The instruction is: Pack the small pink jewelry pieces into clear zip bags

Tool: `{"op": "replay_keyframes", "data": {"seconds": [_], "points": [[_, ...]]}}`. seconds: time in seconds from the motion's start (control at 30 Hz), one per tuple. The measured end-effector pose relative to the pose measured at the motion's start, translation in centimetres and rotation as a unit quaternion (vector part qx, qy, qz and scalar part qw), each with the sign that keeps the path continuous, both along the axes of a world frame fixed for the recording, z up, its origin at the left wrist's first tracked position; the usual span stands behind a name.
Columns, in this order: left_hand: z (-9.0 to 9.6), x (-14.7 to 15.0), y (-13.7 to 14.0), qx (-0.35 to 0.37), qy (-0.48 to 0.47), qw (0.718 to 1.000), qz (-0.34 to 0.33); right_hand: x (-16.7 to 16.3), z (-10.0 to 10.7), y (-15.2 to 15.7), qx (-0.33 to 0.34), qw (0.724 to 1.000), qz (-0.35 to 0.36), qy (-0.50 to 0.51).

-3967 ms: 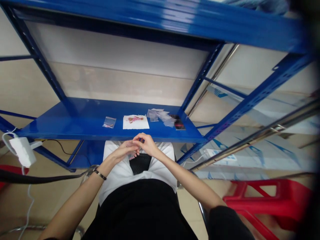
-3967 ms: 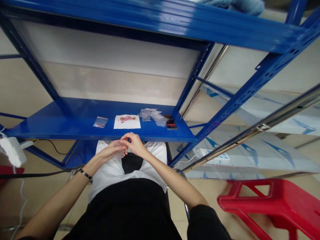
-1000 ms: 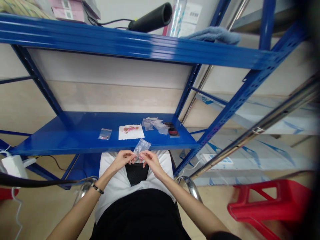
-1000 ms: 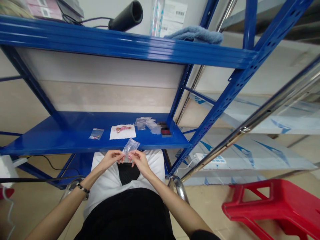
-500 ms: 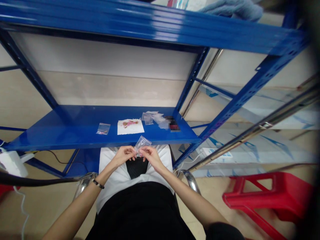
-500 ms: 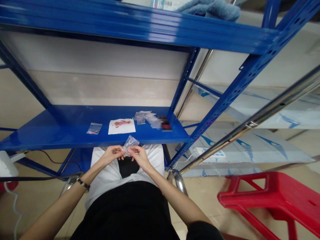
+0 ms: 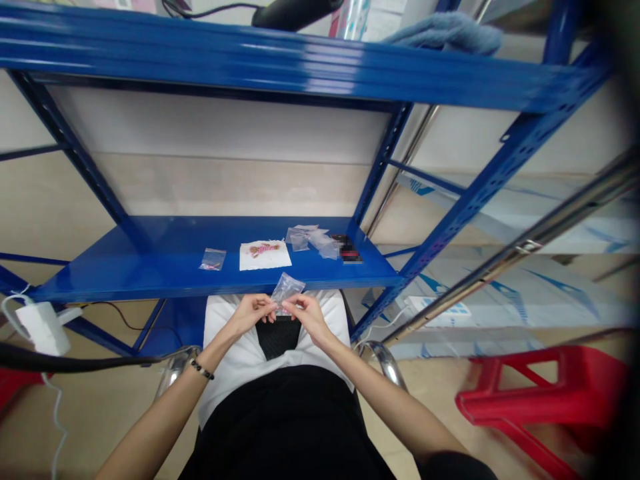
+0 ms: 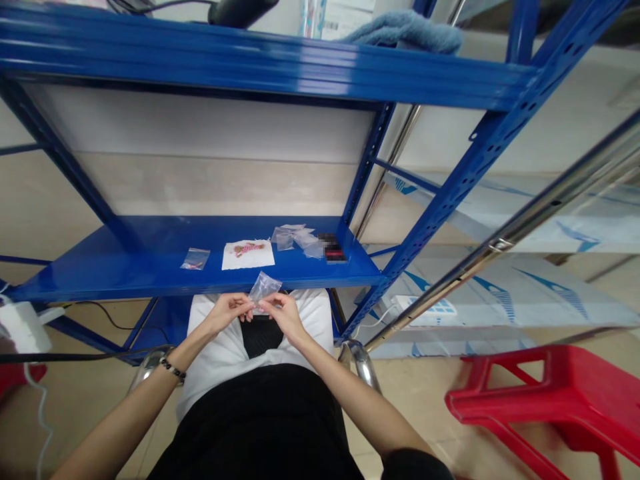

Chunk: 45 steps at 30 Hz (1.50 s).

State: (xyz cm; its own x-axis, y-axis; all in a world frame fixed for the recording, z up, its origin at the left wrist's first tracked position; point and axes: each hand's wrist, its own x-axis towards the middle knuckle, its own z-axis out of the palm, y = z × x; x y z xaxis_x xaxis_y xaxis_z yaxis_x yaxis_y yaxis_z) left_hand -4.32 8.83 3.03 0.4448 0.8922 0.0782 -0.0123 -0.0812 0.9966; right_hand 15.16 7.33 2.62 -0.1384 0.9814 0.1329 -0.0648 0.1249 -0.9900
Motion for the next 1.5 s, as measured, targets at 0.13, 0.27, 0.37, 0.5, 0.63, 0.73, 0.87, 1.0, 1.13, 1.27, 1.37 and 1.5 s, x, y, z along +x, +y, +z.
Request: {"op": "replay_keyframes", "data": {"seconds": [0.13,0.27,0.37,0.5,0.63,0.73,0.87,1.0,1.13,1.27,1.37,1.5], "points": [[-0.1,0.1,0.8,0.000,-0.005,1.000,0.006,0.2,-0.1,0.8,-0.029,0.999,0.012,0.017],[-0.1,-0.1,0.7,0.008,0.002,0.999,0.031,0.3,0.5,0.6,-0.034,0.998,0.044,0.025],[0.0,-0.3,0.0,0.029,0.026,0.999,0.030,0.4,0.9,-0.3,-0.030,0.998,0.047,0.027],[-0.1,-0.3,-0.7,0.031,0.036,0.999,0.009,0.3,0.9,-0.8,-0.021,0.999,0.033,0.017],[-1.0,0.1,-0.1,0.001,0.024,1.000,0.006,0.3,0.2,0.0,-0.018,1.000,0.012,0.001],[-1.4,0.4,0.6,-0.009,0.018,1.000,0.009,0.3,-0.1,0.7,-0.015,1.000,-0.010,-0.004],[-1.2,0.5,0.9,-0.012,0.023,1.000,0.005,0.4,0.3,1.0,-0.013,1.000,-0.018,-0.010],[-0.3,0.4,-0.1,0.025,0.042,0.999,0.020,0.6,0.9,0.5,0.023,0.999,0.007,-0.039],[0.5,0.5,-1.1,0.050,0.006,0.997,0.054,0.8,0.5,0.0,0.045,0.995,0.049,-0.078],[0.6,0.7,-0.8,0.066,-0.026,0.993,0.093,0.6,-0.4,0.2,0.040,0.991,0.074,-0.102],[0.4,0.6,0.0,0.078,-0.024,0.989,0.120,0.3,-0.5,0.6,0.033,0.990,0.091,-0.104],[0.4,0.6,0.5,0.078,-0.009,0.988,0.130,0.1,0.2,0.8,0.015,0.995,0.078,-0.057]]}}
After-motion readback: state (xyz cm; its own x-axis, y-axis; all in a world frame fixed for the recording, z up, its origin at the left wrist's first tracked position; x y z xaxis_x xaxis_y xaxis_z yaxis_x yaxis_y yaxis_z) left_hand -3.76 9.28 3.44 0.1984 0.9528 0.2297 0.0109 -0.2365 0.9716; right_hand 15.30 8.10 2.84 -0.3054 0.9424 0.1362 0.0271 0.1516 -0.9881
